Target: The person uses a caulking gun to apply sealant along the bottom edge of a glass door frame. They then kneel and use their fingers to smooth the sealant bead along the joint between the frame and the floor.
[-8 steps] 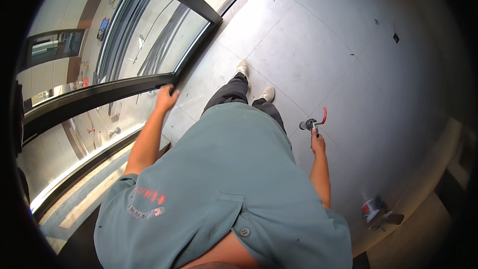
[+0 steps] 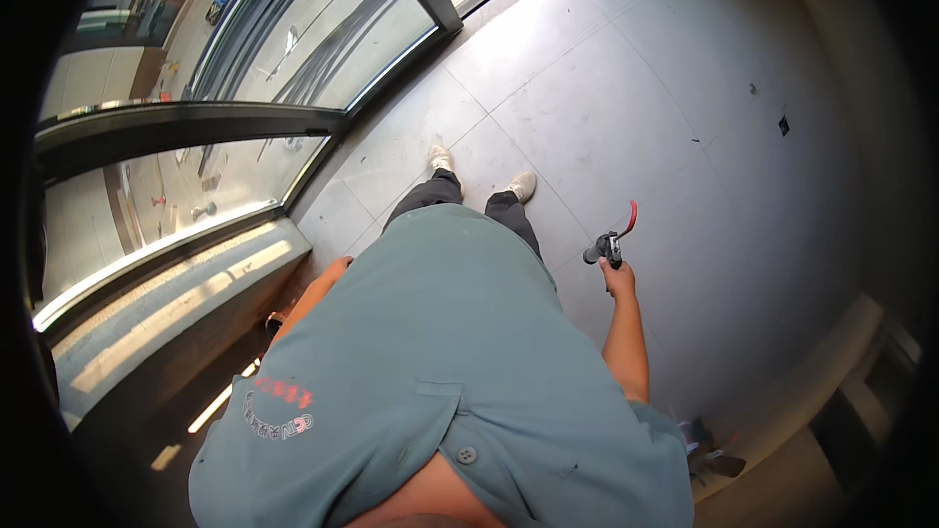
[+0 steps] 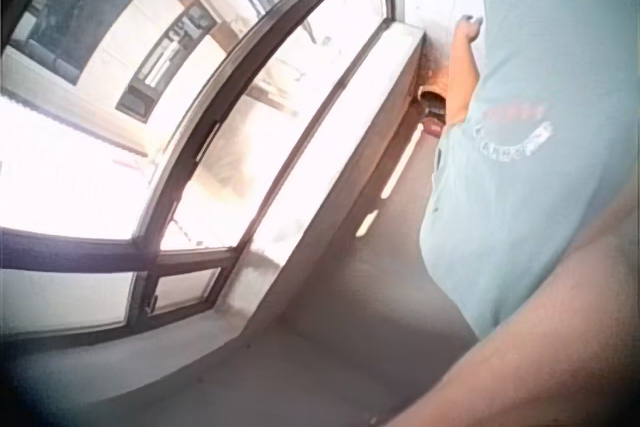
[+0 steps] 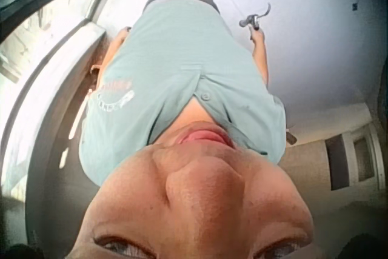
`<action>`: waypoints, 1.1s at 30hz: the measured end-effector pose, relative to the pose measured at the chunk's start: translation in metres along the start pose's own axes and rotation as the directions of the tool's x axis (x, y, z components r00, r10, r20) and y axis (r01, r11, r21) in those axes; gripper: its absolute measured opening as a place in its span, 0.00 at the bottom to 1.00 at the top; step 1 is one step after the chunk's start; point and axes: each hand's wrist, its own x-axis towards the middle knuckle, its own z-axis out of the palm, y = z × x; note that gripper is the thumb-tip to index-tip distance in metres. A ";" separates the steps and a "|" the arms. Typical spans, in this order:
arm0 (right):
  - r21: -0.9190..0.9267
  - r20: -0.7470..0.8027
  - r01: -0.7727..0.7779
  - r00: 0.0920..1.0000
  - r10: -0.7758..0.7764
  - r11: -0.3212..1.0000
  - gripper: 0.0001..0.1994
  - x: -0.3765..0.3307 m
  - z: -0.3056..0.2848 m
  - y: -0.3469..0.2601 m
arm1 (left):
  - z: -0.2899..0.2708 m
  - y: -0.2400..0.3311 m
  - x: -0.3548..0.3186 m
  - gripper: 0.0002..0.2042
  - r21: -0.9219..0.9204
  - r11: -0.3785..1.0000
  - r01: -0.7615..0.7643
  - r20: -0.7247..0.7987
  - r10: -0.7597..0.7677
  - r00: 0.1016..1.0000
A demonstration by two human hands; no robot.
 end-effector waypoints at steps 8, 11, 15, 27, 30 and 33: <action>-0.324 0.007 0.065 0.998 -0.066 0.944 0.25 0.023 0.000 -0.030 | 0.019 -0.009 -0.040 0.29 -0.414 0.882 -0.224 -0.438 0.023 0.898; -0.430 -0.004 0.092 0.995 -0.104 0.898 0.25 0.021 0.010 -0.051 | 0.010 -0.010 -0.047 0.27 -0.447 0.819 -0.359 -0.526 0.084 0.846; -0.542 -0.068 0.109 0.983 -0.172 0.833 0.24 -0.018 0.029 -0.078 | 0.029 -0.063 -0.050 0.26 -0.457 0.753 -0.474 -0.560 0.171 0.811; -0.534 -0.151 0.352 0.855 -0.497 0.769 0.31 -0.191 0.071 -0.159 | 0.202 -0.418 -0.053 0.28 -0.676 0.717 0.169 -0.274 -0.458 0.846; -0.305 -0.013 0.383 0.914 -0.406 0.872 0.37 -0.214 0.086 -0.202 | 0.211 -0.424 -0.050 0.28 -0.717 0.674 0.178 -0.279 -0.511 0.813; -0.368 0.133 0.521 0.849 -0.511 0.771 0.33 -0.246 0.123 -0.254 | 0.190 -0.374 -0.034 0.28 -0.776 0.628 0.060 -0.302 -0.453 0.838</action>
